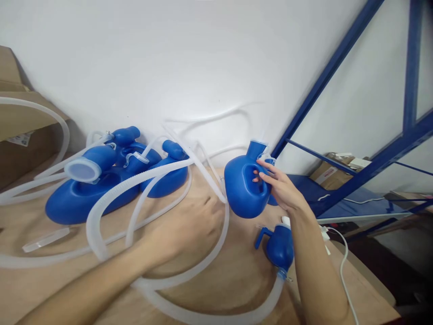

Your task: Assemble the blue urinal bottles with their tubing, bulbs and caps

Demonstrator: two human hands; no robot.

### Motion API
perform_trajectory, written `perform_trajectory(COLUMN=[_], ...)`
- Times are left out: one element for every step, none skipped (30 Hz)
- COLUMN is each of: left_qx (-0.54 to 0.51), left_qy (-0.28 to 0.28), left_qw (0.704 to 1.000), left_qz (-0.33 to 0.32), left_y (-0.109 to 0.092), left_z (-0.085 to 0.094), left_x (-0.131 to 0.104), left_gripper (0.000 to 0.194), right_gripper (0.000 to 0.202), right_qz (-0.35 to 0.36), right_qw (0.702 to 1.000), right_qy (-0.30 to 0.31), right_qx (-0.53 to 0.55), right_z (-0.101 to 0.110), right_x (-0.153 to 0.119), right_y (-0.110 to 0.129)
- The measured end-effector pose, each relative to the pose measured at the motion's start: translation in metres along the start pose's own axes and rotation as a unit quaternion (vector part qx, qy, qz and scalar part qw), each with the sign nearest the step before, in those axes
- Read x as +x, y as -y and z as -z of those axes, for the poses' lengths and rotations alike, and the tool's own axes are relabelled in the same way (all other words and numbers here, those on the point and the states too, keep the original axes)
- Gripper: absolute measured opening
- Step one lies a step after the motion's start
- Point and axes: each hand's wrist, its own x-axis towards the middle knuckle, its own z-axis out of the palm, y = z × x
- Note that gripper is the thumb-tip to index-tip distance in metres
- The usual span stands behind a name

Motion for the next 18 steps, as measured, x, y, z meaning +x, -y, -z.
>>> perform_trajectory(left_qx=[0.043,0.064,0.071,0.077,0.082,0.092,0.108,0.123,0.133,0.132,0.120,0.105,0.091,0.081,0.076,0.074,0.074,0.073], left_qy=[-0.003,-0.015,-0.023,-0.034,-0.046,-0.056,-0.065,-0.069,-0.063,-0.044,-0.015,0.016,0.045,0.068,0.081,0.086,0.088,0.093], left_qw=[0.999,0.997,0.996,0.995,0.994,0.993,0.991,0.988,0.986,0.987,0.990,0.992,0.993,0.993,0.993,0.992,0.992,0.992], left_qz=[0.006,0.041,0.048,0.047,0.048,0.048,0.056,0.068,0.077,0.079,0.072,0.062,0.053,0.048,0.048,0.050,0.050,0.048], left_y=[-0.001,-0.002,-0.005,-0.009,-0.013,-0.016,-0.017,-0.016,-0.012,-0.006,0.003,0.013,0.023,0.034,0.043,0.052,0.059,0.065], left_z=[-0.015,-0.029,-0.041,-0.051,-0.058,-0.063,-0.066,-0.068,-0.069,-0.069,-0.069,-0.068,-0.066,-0.064,-0.060,-0.054,-0.047,-0.038], left_x=[0.011,0.019,0.024,0.027,0.029,0.030,0.030,0.030,0.030,0.030,0.030,0.029,0.028,0.026,0.024,0.021,0.018,0.014], left_gripper=[0.020,0.016,0.016,0.019,0.023,0.029,0.035,0.040,0.043,0.045,0.047,0.046,0.043,0.038,0.029,0.019,0.011,0.013], right_gripper=[0.071,0.075,0.079,0.082,0.085,0.086,0.087,0.088,0.088,0.087,0.086,0.085,0.083,0.083,0.082,0.082,0.081,0.081], right_qz=[0.003,0.006,0.007,0.006,0.003,0.000,-0.004,-0.005,-0.005,-0.003,0.001,0.007,0.014,0.021,0.028,0.035,0.044,0.055], right_qw=[1.000,0.999,0.998,0.997,0.996,0.995,0.994,0.994,0.995,0.995,0.995,0.996,0.996,0.996,0.996,0.996,0.996,0.996], right_qy=[0.018,0.032,0.043,0.052,0.059,0.066,0.071,0.073,0.072,0.071,0.069,0.069,0.069,0.070,0.070,0.068,0.062,0.054], right_qx=[-0.021,-0.039,-0.053,-0.063,-0.071,-0.075,-0.078,-0.077,-0.074,-0.069,-0.065,-0.062,-0.061,-0.059,-0.055,-0.051,-0.047,-0.042], right_z=[-0.001,-0.001,-0.001,0.000,0.002,0.003,0.004,0.006,0.007,0.008,0.009,0.009,0.008,0.007,0.004,0.001,-0.004,-0.010], right_x=[-0.003,-0.005,-0.007,-0.008,-0.009,-0.009,-0.009,-0.008,-0.007,-0.006,-0.005,-0.003,-0.002,0.000,0.001,0.003,0.006,0.008], right_y=[0.001,0.003,0.004,0.005,0.005,0.006,0.006,0.005,0.005,0.004,0.003,0.002,0.000,-0.002,-0.005,-0.008,-0.012,-0.017])
